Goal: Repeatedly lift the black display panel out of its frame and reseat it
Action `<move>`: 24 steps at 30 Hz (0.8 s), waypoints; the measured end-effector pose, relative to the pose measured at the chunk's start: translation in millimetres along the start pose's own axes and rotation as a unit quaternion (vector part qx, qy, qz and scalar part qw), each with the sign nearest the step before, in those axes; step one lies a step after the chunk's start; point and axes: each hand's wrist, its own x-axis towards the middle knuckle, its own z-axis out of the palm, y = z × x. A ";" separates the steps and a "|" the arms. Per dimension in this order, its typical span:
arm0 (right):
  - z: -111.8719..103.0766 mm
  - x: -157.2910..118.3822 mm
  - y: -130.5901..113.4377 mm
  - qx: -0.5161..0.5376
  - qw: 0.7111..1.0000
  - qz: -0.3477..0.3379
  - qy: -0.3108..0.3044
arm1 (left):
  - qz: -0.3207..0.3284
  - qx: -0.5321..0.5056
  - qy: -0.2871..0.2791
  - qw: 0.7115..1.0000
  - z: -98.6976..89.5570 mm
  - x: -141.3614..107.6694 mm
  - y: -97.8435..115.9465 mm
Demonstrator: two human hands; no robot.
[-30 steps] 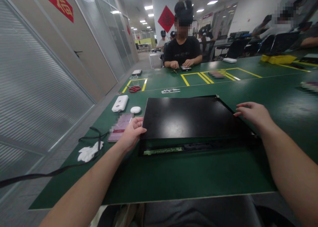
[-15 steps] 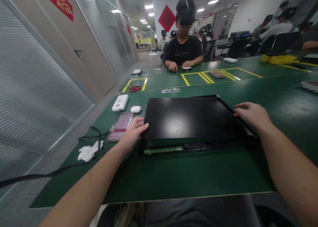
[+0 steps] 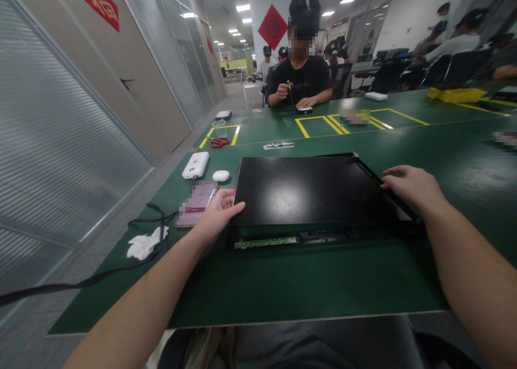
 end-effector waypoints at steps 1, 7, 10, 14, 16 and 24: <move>0.6 0.4 0.6 -0.003 1.000 -0.002 0.003 | -0.002 0.000 0.000 1.000 0.3 -0.1 0.7; 1.3 -0.2 1.0 0.000 1.000 -0.005 0.008 | -0.011 -0.001 0.009 1.000 1.2 -0.1 3.3; 0.3 -1.1 0.1 0.006 1.000 -0.003 0.003 | -0.014 -0.001 0.013 1.000 1.1 -0.1 3.3; -0.3 -1.4 -0.2 0.007 1.000 -0.008 0.012 | -0.015 -0.004 0.010 1.000 0.3 -0.2 3.0; -0.5 -1.6 -0.2 0.006 1.000 -0.007 0.013 | -0.017 -0.006 -0.007 1.000 0.0 -0.4 3.3; 1.0 -0.5 1.1 -0.017 1.000 -0.014 0.007 | -0.004 -0.001 -0.043 0.999 0.4 -2.0 4.4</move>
